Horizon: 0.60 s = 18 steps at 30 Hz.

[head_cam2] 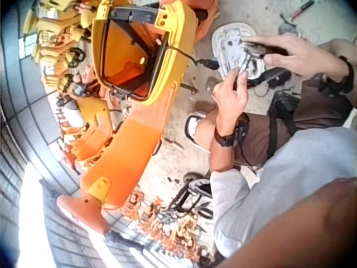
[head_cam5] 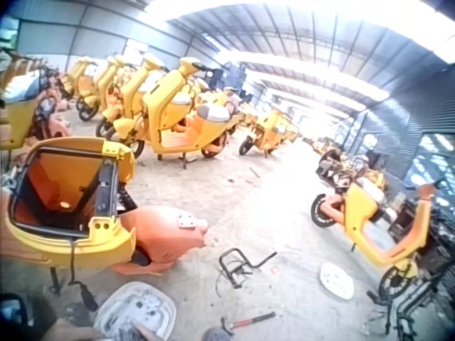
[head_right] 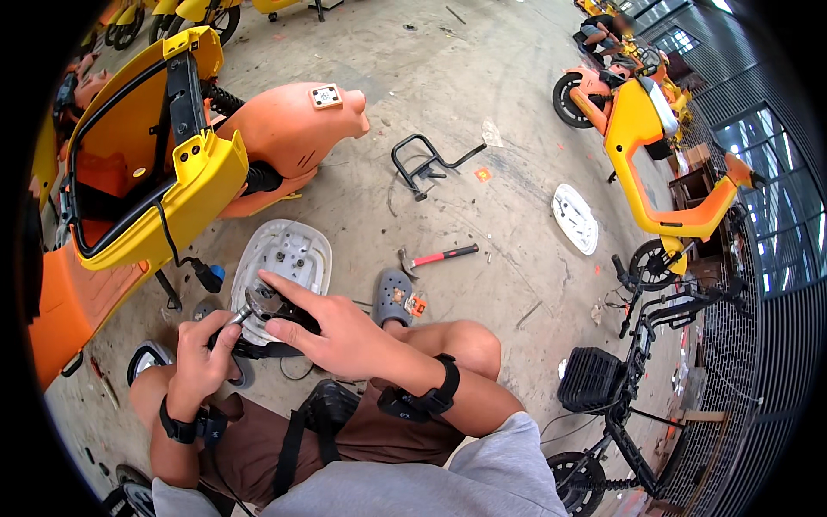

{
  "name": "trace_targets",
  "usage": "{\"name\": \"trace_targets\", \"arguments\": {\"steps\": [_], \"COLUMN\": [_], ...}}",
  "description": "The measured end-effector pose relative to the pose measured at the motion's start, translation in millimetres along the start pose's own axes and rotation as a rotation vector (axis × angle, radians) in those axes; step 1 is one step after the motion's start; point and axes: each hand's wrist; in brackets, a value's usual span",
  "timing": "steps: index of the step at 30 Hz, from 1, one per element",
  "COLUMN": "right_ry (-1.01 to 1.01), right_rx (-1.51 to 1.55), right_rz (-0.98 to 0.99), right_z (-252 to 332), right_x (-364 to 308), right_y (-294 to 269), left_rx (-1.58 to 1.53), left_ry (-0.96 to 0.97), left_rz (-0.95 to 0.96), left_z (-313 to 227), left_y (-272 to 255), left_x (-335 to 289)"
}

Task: The person threads a metal cable through a tube and housing, using pliers to pull and adjust the wire components.

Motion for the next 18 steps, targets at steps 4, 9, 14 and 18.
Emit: {"name": "trace_targets", "arguments": {"steps": [4, 9, 14, 18], "right_ry": [0.071, 0.157, 0.195, 0.012], "right_rx": [-0.03, -0.037, -0.012, -0.183], "right_rz": [-0.016, -0.069, -0.111, -0.159], "right_z": [-1.4, -12.8, -18.5, -22.3], "right_x": [5.2, 9.2, 11.7, 14.3], "right_y": [0.0, 6.4, 12.1, 9.7], "left_rx": [0.072, 0.267, 0.381, 0.263], "left_ry": [-0.018, 0.06, 0.131, 0.048], "left_rz": [-0.028, -0.105, -0.167, -0.18], "left_z": [1.2, 8.8, 15.8, 12.3], "left_y": [4.8, 13.1, 16.0, 16.8], "left_x": [-1.0, 0.7, 1.3, 1.7]}}
Point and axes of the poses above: each hand's wrist, its own x-axis towards the middle knuckle, its own y-axis out of the palm, z = x × y, and after that the axes turned 10 degrees about x, right-handed
